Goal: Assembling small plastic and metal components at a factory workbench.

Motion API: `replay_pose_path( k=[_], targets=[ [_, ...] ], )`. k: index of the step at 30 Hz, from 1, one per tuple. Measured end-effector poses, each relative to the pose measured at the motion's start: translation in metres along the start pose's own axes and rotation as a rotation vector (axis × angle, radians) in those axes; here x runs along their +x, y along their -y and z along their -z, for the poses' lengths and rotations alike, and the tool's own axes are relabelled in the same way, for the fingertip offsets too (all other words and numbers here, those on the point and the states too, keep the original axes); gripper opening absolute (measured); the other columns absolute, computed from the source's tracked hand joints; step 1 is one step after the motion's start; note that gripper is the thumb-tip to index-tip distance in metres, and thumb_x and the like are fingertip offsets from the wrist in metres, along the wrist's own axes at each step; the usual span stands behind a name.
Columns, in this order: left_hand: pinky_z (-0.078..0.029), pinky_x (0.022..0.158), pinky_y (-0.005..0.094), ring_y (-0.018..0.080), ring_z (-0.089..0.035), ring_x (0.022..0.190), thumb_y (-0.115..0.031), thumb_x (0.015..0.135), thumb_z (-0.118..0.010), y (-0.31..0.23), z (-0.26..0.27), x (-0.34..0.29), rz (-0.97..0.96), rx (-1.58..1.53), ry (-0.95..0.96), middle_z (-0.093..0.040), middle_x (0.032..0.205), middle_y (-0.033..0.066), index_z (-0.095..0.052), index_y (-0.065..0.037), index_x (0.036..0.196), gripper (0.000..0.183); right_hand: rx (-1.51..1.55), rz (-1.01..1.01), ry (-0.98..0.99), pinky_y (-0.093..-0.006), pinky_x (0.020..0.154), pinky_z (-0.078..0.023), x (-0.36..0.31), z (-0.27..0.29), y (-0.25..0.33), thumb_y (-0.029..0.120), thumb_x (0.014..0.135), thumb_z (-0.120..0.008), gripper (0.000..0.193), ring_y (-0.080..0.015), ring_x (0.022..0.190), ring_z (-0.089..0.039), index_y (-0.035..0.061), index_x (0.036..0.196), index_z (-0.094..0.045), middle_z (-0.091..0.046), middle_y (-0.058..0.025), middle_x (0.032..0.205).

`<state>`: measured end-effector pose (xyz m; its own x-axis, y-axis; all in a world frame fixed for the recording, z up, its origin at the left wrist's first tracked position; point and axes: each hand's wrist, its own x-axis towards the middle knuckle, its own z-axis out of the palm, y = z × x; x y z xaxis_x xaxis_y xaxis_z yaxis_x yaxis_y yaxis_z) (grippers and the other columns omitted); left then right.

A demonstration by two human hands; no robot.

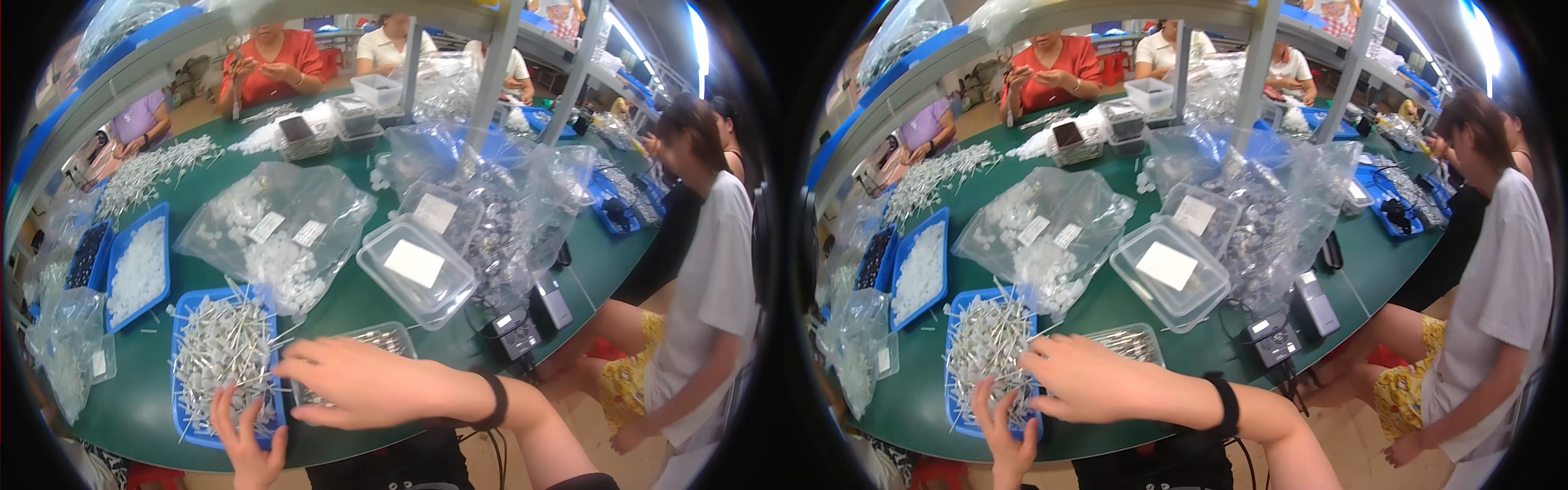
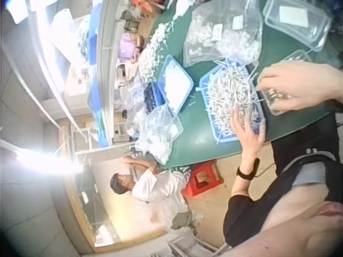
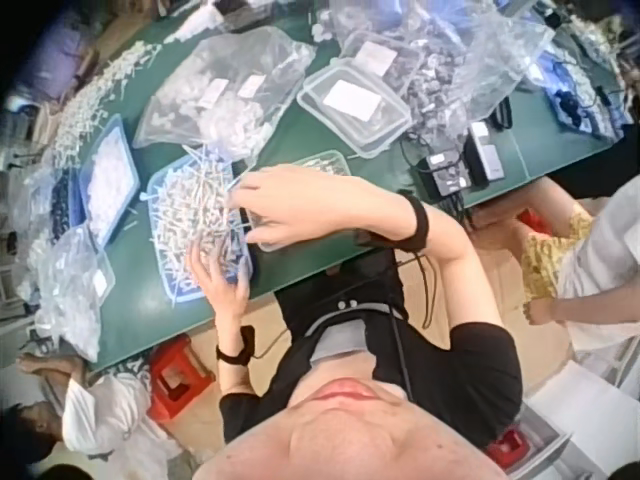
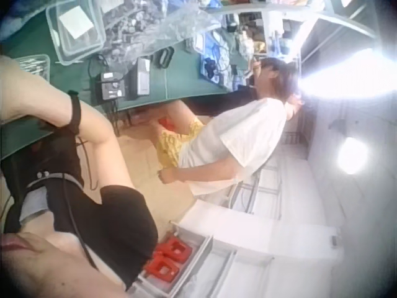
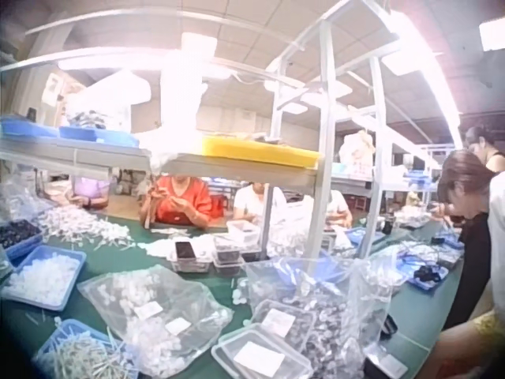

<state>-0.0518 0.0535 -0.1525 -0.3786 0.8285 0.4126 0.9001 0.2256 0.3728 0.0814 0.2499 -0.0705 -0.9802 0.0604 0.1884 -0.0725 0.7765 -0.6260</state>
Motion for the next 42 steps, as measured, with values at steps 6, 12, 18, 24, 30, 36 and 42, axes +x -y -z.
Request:
replay_pose_path(
  k=[6,12,18,24,30,36,42],
  targets=[
    [-0.02,0.101,0.048,0.0389,-0.027,0.124,-0.033,0.082,-0.054,0.009,0.011,-0.008,-0.035,0.104,-0.115,-0.032,0.133,0.0236,-0.044,-0.001,0.124,0.054,0.123,-0.149,0.023,-0.0389,0.077,-0.044,-0.08,0.022,-0.004,0.03,0.084,-0.054,0.04,-0.0345,0.09,-0.055,-0.0001,0.111,-0.048,-0.055,-0.0171,0.097],
    [-0.015,0.102,0.0532,0.0422,-0.018,0.128,-0.036,0.081,-0.053,0.005,-0.019,-0.036,0.012,-0.012,-0.144,-0.029,0.135,0.0233,-0.044,-0.001,0.123,0.056,0.162,-0.305,-0.014,-0.0374,0.079,-0.044,-0.13,0.026,-0.009,0.034,0.086,-0.052,0.043,-0.0324,0.093,-0.055,0.0008,0.112,-0.048,-0.056,-0.0161,0.1],
    [-0.02,0.099,0.0541,0.0424,-0.026,0.124,-0.043,0.084,-0.048,-0.007,-0.035,-0.039,0.004,0.119,-0.314,-0.034,0.132,0.0231,-0.045,0.004,0.119,0.059,-0.097,-0.512,-0.388,-0.0403,0.074,-0.045,-0.122,-0.037,-0.036,0.031,0.084,-0.053,0.044,-0.0362,0.086,-0.054,0.0045,0.118,-0.043,-0.049,-0.0176,0.097],
    [-0.021,0.1,0.0517,0.0419,-0.026,0.125,-0.044,0.083,-0.048,-0.002,-0.04,-0.045,0.074,0.071,-0.355,-0.035,0.131,0.0234,-0.044,0.006,0.119,0.062,0.283,-0.745,-0.804,-0.0371,0.083,-0.043,-0.1,-0.079,-0.023,0.024,0.084,-0.056,0.054,-0.0359,0.101,-0.053,0.0009,0.128,-0.037,-0.048,-0.0214,0.122],
    [-0.021,0.1,0.0512,0.0416,-0.027,0.124,-0.025,0.078,-0.055,-0.005,-0.031,-0.046,0.089,0.046,-0.333,-0.038,0.128,0.0232,-0.05,0.002,0.114,0.046,0.186,-0.516,-0.985,-0.0363,0.078,-0.045,-0.101,-0.107,-0.043,0.013,0.085,-0.045,0.043,-0.0377,0.094,-0.056,0.0028,0.126,-0.038,-0.055,-0.0217,0.11],
    [-0.022,0.097,0.053,0.0428,-0.03,0.119,-0.026,0.077,-0.057,-0.001,-0.03,-0.043,0.117,0.011,-0.342,-0.04,0.124,0.0231,-0.05,0.001,0.111,0.044,0.306,-0.541,-0.902,-0.0349,0.075,-0.045,-0.099,-0.088,-0.031,0.017,0.084,-0.046,0.044,-0.0356,0.09,-0.059,0.0017,0.125,-0.039,-0.059,-0.022,0.099],
    [-0.019,0.099,0.0508,0.041,-0.029,0.118,-0.03,0.07,-0.062,0.005,-0.029,-0.054,0.152,0.003,-0.273,-0.037,0.127,0.021,-0.051,-0.004,0.111,0.05,0.255,-0.49,-0.869,-0.0333,0.076,-0.045,-0.093,-0.097,-0.034,0.015,0.086,-0.043,0.042,-0.0352,0.092,-0.059,0.0006,0.125,-0.042,-0.059,-0.0237,0.102]
  ],
)
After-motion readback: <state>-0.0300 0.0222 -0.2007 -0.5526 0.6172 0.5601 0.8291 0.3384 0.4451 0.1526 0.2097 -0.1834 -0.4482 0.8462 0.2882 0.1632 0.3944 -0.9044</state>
